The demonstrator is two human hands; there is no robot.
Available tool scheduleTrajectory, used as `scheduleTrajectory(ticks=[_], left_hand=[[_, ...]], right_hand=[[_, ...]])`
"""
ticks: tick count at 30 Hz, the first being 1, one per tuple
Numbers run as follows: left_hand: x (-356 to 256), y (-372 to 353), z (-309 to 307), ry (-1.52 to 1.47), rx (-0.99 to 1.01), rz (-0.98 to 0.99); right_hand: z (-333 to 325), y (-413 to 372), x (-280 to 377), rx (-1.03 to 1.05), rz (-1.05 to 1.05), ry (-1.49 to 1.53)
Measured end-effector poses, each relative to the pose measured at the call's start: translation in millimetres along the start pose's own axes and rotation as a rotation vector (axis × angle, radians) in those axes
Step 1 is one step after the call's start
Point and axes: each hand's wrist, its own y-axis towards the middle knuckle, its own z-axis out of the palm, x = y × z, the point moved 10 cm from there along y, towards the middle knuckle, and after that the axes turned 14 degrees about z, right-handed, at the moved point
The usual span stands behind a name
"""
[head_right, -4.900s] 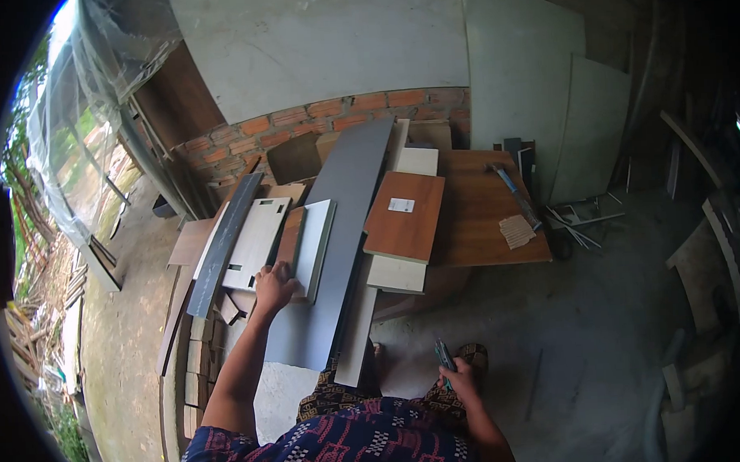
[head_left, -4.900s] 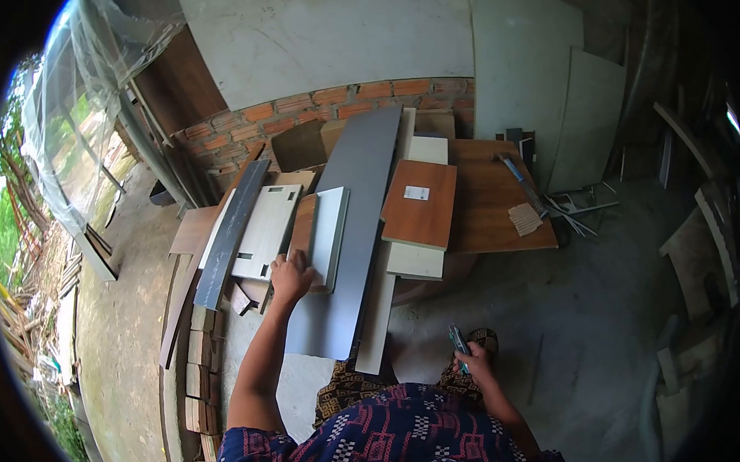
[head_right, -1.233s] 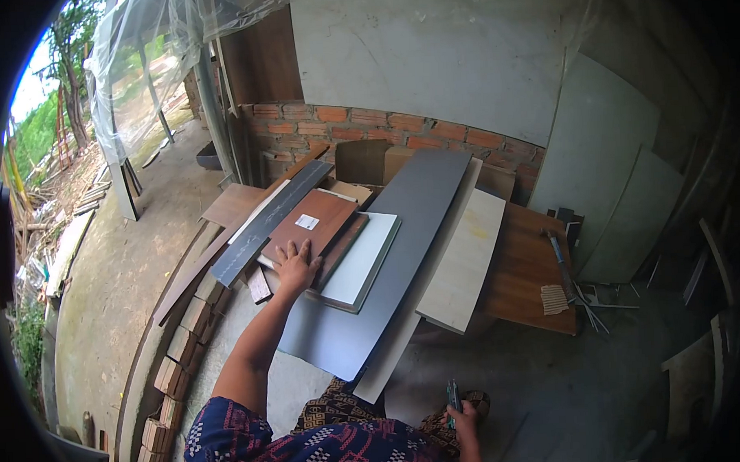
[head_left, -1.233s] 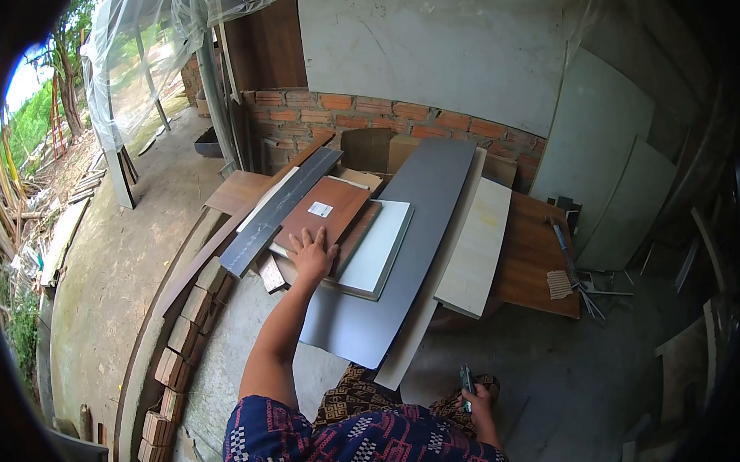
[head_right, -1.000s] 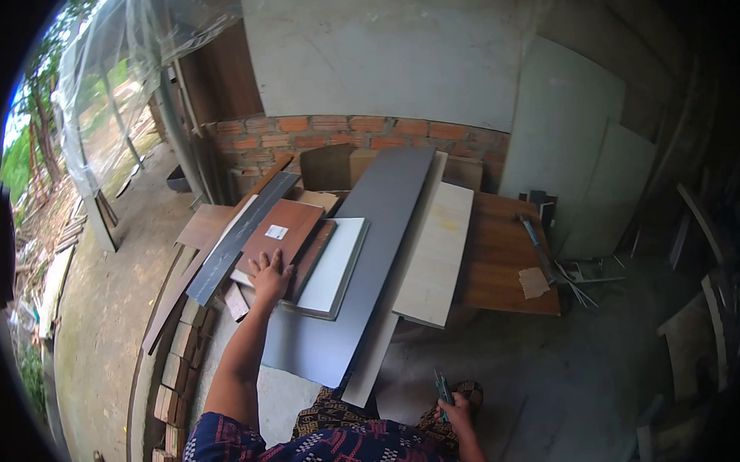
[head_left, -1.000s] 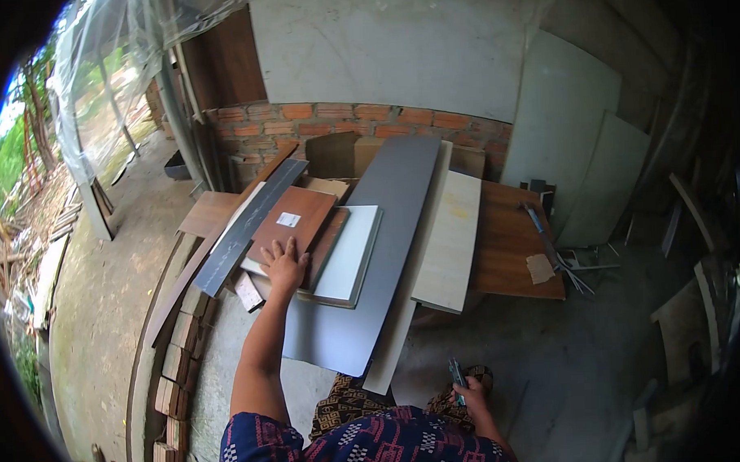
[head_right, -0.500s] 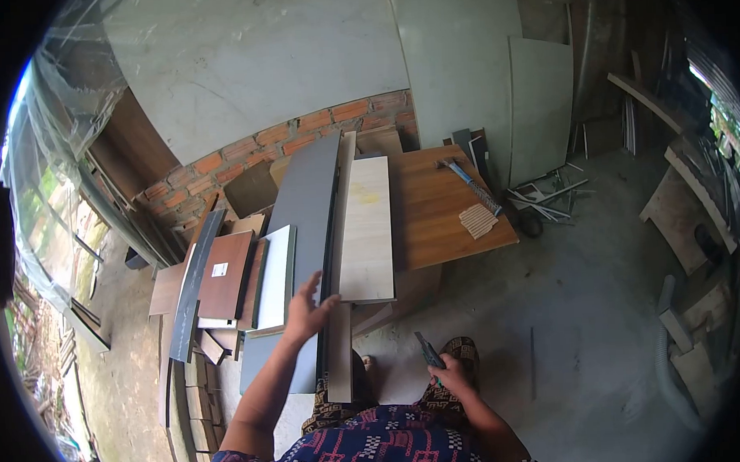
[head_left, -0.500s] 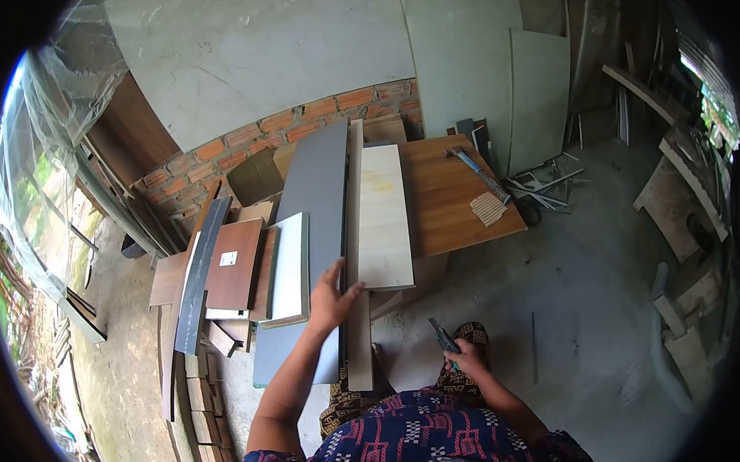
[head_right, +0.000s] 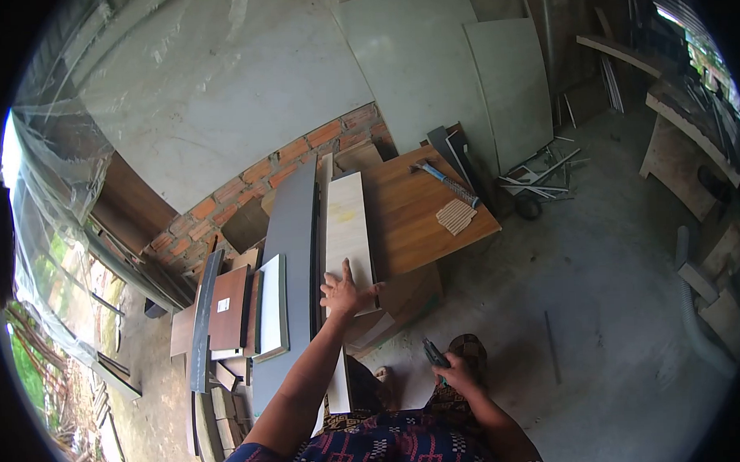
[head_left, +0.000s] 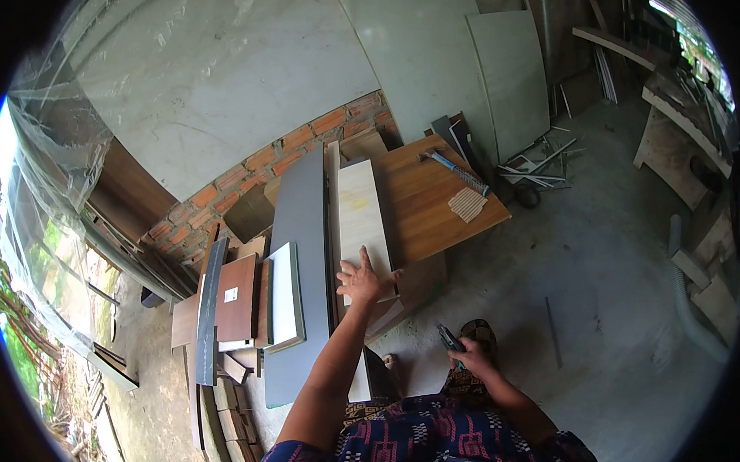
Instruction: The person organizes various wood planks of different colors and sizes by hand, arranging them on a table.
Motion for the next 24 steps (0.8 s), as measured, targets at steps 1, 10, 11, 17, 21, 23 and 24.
scheduleTrajectory(ticks=[1,10,11,17,21,23,24], left_hand=[[-1,1,1,0.009,0.003,-0.023],[7,1,-6,-0.058,-0.019,-0.039],[8,-2,-10,-0.102,-0.016,-0.031],[53,41,2,-1.07,-0.186,0.234],[66,20,-35,-1.618,-0.19,0.238],[76,-4,-51,-1.709,-0.238,0.163],[76,-19,-58,-1.736,-0.243,0.153]], right_hand=[[-2,-1,0,0.003,0.002,0.024],[-8,-6,6,0.0,0.09,0.211],[-8,-6,6,-0.009,0.104,0.214],[-10,-1,1,0.018,0.081,0.229],[-6,1,0,0.003,0.11,0.17],[-8,6,-4,-0.003,0.111,0.15],[-6,6,-3,-0.002,0.12,0.136]])
